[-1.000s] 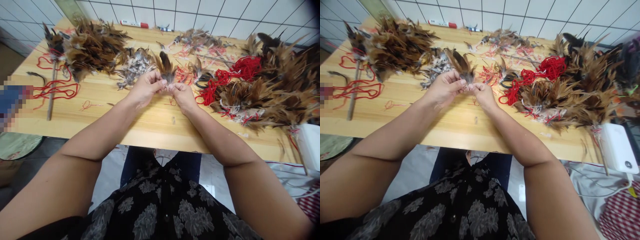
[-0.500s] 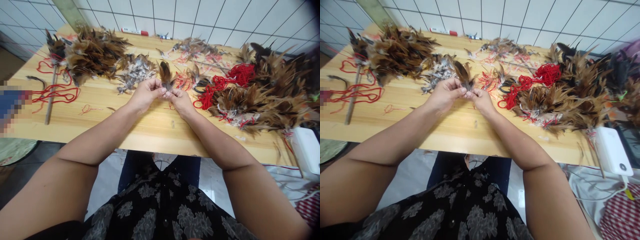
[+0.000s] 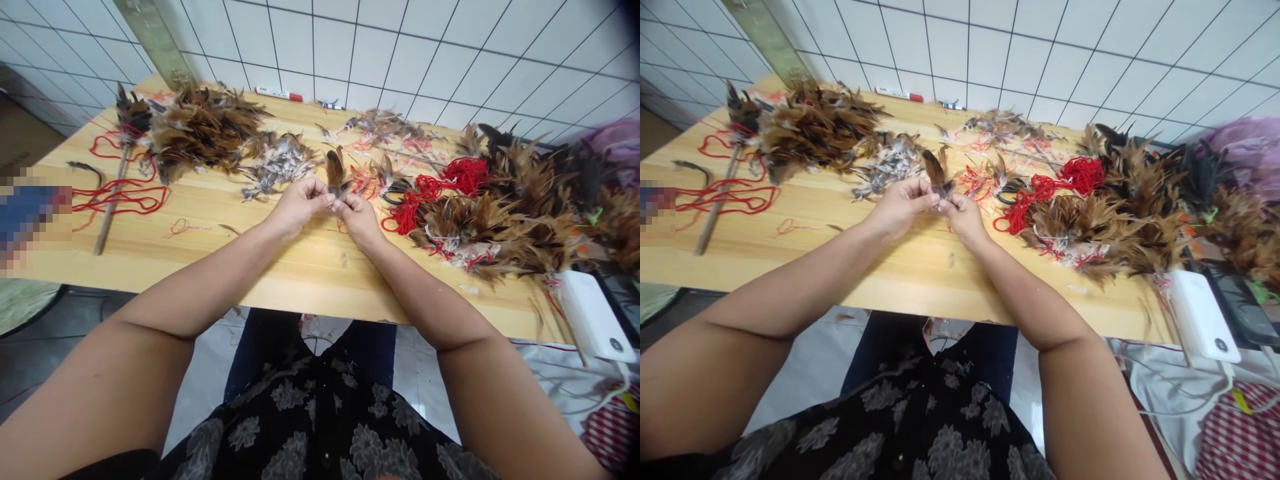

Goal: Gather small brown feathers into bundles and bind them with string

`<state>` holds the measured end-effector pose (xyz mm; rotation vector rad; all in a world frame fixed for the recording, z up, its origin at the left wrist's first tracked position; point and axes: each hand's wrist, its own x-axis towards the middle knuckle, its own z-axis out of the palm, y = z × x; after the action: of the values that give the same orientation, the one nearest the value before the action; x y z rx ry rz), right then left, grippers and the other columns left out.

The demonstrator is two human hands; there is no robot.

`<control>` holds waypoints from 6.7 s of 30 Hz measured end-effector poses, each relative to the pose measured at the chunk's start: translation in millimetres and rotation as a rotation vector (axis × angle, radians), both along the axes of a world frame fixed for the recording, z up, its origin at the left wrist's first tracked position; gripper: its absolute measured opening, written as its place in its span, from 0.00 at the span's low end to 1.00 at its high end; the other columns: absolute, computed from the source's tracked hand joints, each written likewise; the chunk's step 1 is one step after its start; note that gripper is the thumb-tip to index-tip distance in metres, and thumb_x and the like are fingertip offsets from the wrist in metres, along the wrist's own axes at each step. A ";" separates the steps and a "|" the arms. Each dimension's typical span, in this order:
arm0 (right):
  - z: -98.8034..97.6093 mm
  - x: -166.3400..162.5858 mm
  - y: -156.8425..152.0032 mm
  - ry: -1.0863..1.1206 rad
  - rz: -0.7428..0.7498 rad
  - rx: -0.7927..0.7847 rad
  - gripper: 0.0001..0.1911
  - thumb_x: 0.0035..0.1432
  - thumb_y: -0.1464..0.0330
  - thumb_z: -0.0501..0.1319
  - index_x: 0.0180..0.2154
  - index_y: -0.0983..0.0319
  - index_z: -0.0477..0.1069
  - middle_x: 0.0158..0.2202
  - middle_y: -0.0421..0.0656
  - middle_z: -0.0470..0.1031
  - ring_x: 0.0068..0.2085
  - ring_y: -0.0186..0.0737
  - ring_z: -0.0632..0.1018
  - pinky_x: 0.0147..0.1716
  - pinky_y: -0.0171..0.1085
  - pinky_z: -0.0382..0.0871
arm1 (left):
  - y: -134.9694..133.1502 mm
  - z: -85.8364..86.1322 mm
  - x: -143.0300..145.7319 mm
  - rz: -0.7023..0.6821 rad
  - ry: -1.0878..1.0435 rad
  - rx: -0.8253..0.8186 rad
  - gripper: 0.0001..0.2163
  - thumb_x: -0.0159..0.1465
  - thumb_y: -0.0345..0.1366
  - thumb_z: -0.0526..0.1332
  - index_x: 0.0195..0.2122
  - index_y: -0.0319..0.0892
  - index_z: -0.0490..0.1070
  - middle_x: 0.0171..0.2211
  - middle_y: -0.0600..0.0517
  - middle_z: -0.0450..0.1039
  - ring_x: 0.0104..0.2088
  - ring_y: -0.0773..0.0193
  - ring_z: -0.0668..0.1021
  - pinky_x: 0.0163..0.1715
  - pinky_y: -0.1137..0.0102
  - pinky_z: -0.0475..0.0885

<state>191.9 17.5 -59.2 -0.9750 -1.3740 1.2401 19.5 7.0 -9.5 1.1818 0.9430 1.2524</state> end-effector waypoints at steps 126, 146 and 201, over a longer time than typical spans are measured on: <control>10.9 -4.4 -10.1 -0.400 -0.106 0.024 0.22 0.77 0.53 0.70 0.32 0.60 0.78 0.27 0.37 0.72 0.37 0.39 0.75 0.44 0.40 0.70 | 11.3 27.2 -62.8 -0.285 1.150 0.712 0.10 0.73 0.37 0.63 0.44 0.45 0.86 0.45 0.45 0.87 0.53 0.45 0.87 0.61 0.53 0.80; 5.8 -0.2 -6.7 -0.498 -0.028 0.082 0.14 0.76 0.60 0.68 0.36 0.58 0.80 0.35 0.40 0.81 0.41 0.42 0.80 0.54 0.44 0.78 | 4.0 44.7 -62.7 0.068 1.309 0.654 0.13 0.80 0.39 0.62 0.58 0.46 0.85 0.63 0.42 0.84 0.66 0.45 0.81 0.71 0.49 0.76; 4.4 -1.6 -4.9 -0.462 -0.032 0.051 0.28 0.72 0.42 0.73 0.36 0.60 0.83 0.33 0.40 0.81 0.38 0.40 0.77 0.44 0.39 0.69 | 2.7 32.5 -55.7 -0.245 1.108 0.687 0.13 0.74 0.32 0.61 0.45 0.47 0.88 0.47 0.46 0.91 0.53 0.46 0.91 0.58 0.54 0.83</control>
<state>190.2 12.6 -54.8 -1.2950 -1.7252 0.9837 -36.3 9.7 23.0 2.5802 1.0867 0.6514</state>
